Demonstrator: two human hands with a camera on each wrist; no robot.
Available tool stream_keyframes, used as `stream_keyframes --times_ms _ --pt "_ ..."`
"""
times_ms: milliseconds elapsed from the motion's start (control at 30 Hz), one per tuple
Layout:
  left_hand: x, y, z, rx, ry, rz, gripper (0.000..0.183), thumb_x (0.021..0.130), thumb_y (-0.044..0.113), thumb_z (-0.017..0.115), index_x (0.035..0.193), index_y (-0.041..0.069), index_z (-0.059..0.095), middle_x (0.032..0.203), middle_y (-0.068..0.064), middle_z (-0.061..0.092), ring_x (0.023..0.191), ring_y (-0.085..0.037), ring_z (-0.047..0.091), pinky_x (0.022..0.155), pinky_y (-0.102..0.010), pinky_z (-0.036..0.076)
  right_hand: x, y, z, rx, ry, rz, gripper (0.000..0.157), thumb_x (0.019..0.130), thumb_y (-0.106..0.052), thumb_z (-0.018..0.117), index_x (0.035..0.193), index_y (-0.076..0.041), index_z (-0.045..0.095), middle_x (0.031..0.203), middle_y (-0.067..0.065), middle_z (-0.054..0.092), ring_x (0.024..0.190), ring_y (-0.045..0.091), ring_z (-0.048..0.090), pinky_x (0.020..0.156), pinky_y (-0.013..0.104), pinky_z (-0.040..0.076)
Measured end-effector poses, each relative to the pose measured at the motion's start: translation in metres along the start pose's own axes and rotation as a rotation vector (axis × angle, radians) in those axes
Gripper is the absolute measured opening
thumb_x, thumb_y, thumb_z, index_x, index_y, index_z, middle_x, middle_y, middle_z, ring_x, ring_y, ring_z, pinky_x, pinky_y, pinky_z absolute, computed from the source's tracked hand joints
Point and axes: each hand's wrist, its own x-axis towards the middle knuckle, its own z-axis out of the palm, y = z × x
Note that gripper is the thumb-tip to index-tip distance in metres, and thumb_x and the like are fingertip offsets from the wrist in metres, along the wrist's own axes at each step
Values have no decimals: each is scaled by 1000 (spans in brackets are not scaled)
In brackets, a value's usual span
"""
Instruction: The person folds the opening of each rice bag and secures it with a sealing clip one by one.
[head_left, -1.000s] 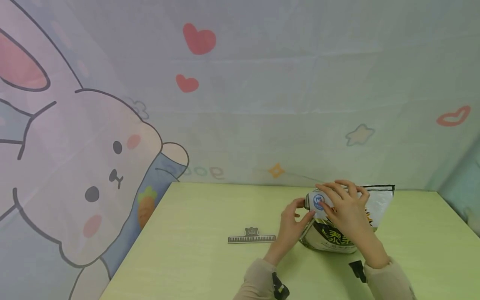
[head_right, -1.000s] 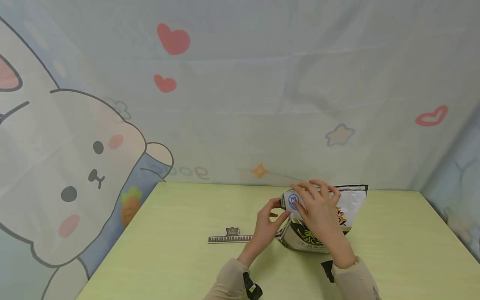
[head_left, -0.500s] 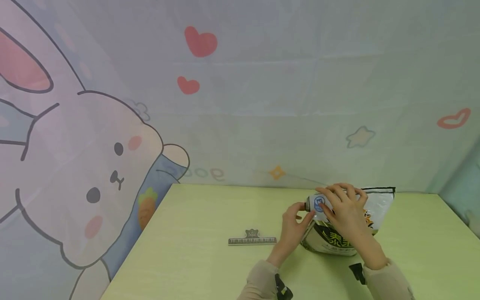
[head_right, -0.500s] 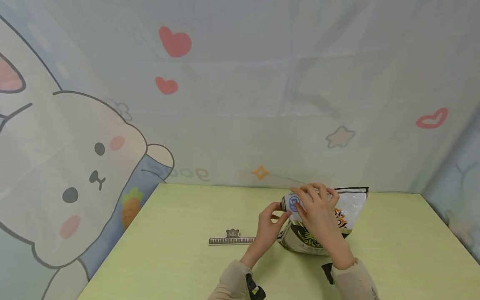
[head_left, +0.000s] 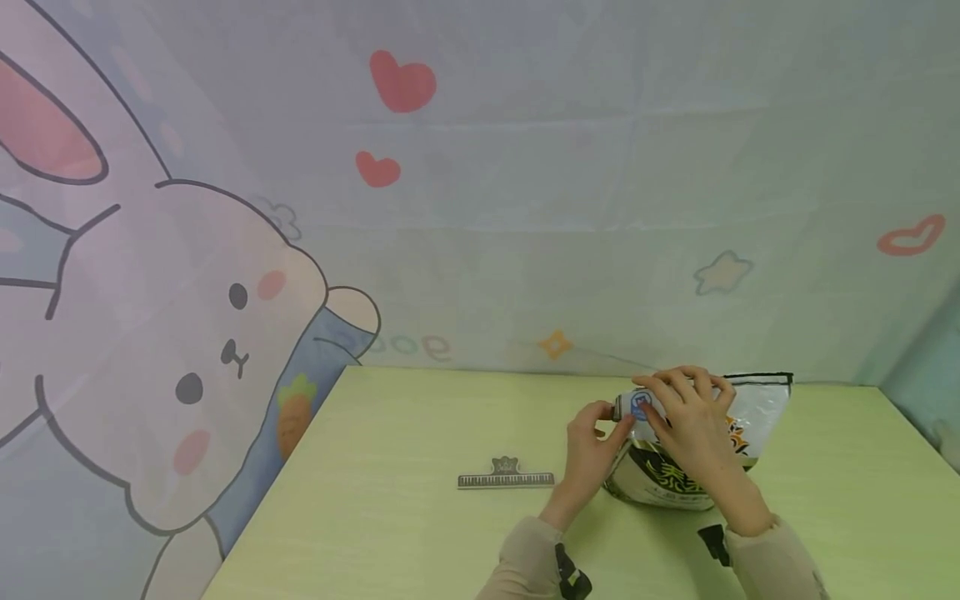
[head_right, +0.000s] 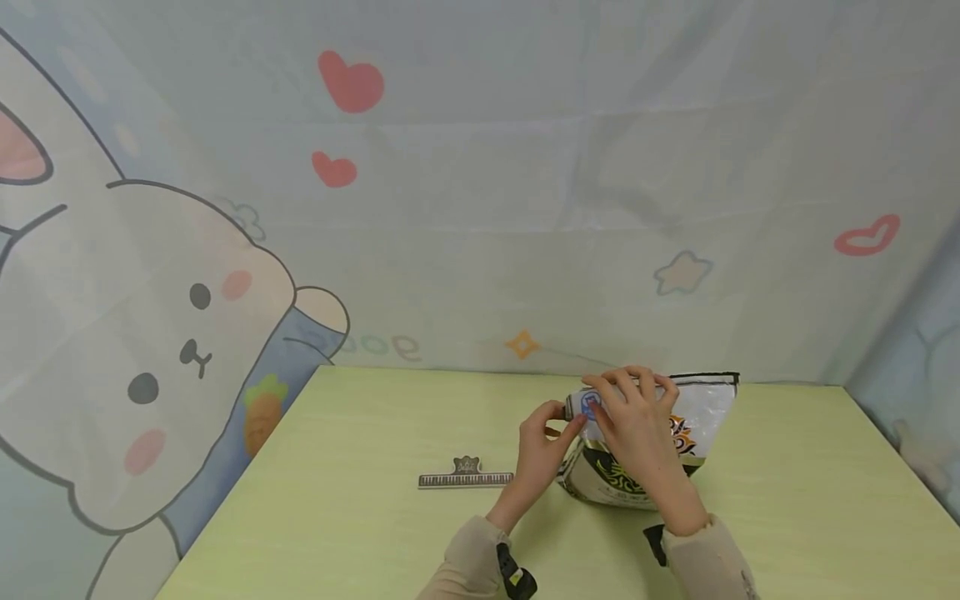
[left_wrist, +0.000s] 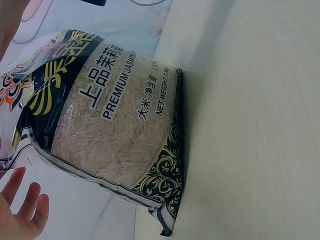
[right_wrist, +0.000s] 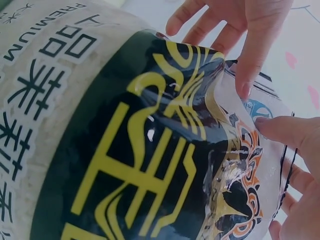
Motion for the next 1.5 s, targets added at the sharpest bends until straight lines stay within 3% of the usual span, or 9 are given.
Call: stream_keyframes --times_ms 233,333,367,467,667,900,1200,1500 --pt "3 -3 2 -9 46 24 14 85 22 59 84 8 62 83 -5 66 79 -12 60 61 -14 42 2 3 2 25 31 -11 37 59 4 76 93 -7 65 91 13 59 92 37 41 77 60 17" --pt "2 -6 2 -16 36 27 14 86 22 59 87 9 62 86 -5 67 80 -13 61 61 -14 43 1 5 3 18 19 -6 11 81 -14 64 91 -9 65 90 11 58 93 35 41 78 60 17" --pt "2 -7 2 -23 27 23 14 86 22 59 88 9 62 87 -5 67 80 -13 61 62 -14 44 1 6 2 12 13 -4 13 86 -20 58 91 -10 65 90 10 58 94 34 41 78 60 18" --pt "1 -9 1 -26 1 23 14 86 20 59 92 8 63 91 -7 67 83 -15 62 63 -16 46 0 8 1 4 -4 5 40 95 -38 35 90 -11 64 90 9 59 94 34 41 79 59 18" --pt "-1 -12 1 -90 -3 30 14 84 13 61 95 5 63 92 -11 67 84 -23 62 62 -27 50 -1 9 0 26 -5 13 40 95 -37 34 89 -12 65 89 9 59 94 33 41 79 59 18" --pt "-4 -16 1 -81 -9 48 14 86 14 58 97 6 63 93 -9 67 84 -20 62 63 -15 47 -2 13 1 67 61 3 39 96 -32 36 84 -11 67 85 10 60 90 33 43 78 59 17" --pt "-6 -17 -1 -150 -21 32 15 87 12 56 100 6 63 96 -10 67 85 -24 62 64 -14 46 -2 17 -3 69 65 -3 39 96 -32 35 87 -14 68 85 9 61 90 33 43 77 59 17" --pt "-8 12 -19 -168 -46 11 17 86 2 54 101 -2 61 98 -17 65 85 -30 62 64 -17 47 -1 18 -7 105 70 -11 37 96 -31 36 87 -15 68 87 9 63 89 33 43 76 59 15"
